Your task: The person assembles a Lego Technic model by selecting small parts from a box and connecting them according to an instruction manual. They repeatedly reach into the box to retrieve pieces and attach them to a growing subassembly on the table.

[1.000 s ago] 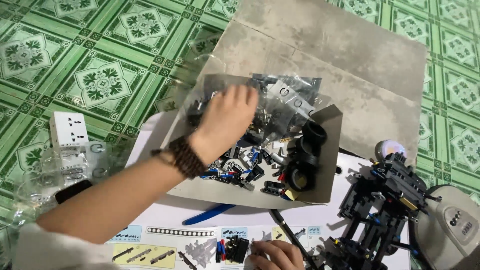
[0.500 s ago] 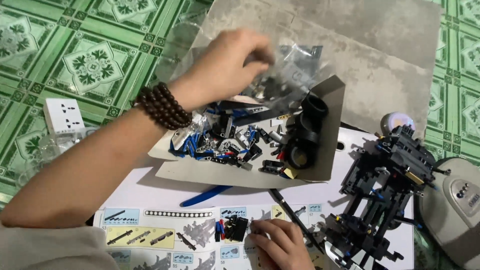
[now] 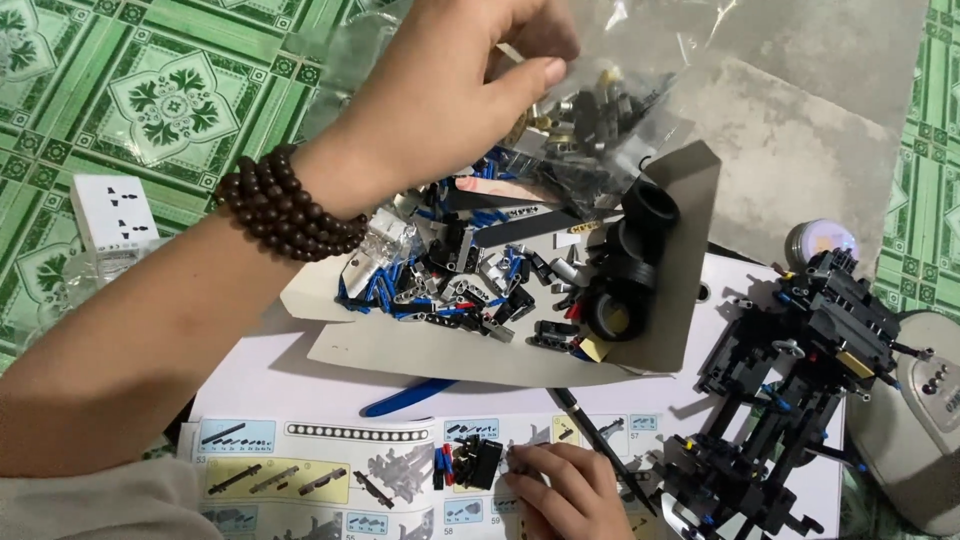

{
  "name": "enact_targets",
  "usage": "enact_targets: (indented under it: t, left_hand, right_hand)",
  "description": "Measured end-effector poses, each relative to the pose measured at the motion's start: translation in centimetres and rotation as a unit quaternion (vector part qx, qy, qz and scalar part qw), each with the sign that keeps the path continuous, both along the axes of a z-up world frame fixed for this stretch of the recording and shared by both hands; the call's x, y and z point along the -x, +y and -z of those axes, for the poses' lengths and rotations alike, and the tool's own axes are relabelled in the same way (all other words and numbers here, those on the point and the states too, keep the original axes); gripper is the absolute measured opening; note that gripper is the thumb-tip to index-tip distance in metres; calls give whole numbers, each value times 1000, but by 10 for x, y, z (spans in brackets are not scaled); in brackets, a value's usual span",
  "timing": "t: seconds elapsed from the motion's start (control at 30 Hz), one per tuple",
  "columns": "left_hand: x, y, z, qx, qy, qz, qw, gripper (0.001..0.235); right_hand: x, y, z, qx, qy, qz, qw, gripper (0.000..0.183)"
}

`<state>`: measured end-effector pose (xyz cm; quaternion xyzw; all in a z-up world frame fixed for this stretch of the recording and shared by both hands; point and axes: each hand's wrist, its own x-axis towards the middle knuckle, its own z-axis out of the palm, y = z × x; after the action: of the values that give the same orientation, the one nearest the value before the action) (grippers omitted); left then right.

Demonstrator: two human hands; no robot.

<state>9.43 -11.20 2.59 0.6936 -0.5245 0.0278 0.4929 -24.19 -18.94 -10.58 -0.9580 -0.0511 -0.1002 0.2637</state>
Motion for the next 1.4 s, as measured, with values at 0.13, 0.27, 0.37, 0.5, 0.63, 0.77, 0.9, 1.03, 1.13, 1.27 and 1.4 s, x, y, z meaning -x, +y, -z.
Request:
enact_targets:
  t: [0.13, 0.27, 0.37, 0.5, 0.63, 0.77, 0.9, 1.03, 1.13, 1.27, 1.4]
  left_hand:
    - [0, -10, 18, -72, 31, -17, 997, 6]
    - [4, -18, 43, -204, 141, -19, 969, 8]
    - [3, -13, 51, -278, 155, -22, 948, 16]
    - [7, 8, 46, -259, 19, -80, 962, 45]
    - [28, 35, 33, -424, -166, -34, 889, 45]
    - [37, 51, 50, -473, -175, 53, 862, 47]
    - [33, 54, 42, -507, -124, 52, 851, 21]
    - [17, 58, 22, -546, -66, 6, 835, 16]
    - [14, 58, 19, -523, -35, -8, 852, 14]
    - [17, 62, 40, -422, -112, -10, 900, 12]
    - [22, 63, 50, -405, -264, -24, 875, 20]
  right_hand:
    - [-6, 0, -10, -9, 1, -16, 1000, 16]
    - [1, -3, 0, 6, 18, -25, 1000, 21]
    - [1, -3, -1, 5, 7, -20, 1000, 19]
    - [1, -3, -6, -12, 33, -24, 999, 22]
    - [-3, -1, -14, -32, 38, -22, 999, 22]
    - [-2, 0, -13, -24, 38, -20, 999, 21]
    - [-1, 0, -17, -25, 52, -23, 998, 20]
    - [-6, 0, -24, -56, 62, -33, 996, 19]
    - [0, -2, -15, -12, 46, -28, 998, 21]
    - [-7, -2, -24, -41, 61, -39, 997, 23]
    - [-12, -2, -28, -62, 46, -44, 996, 18]
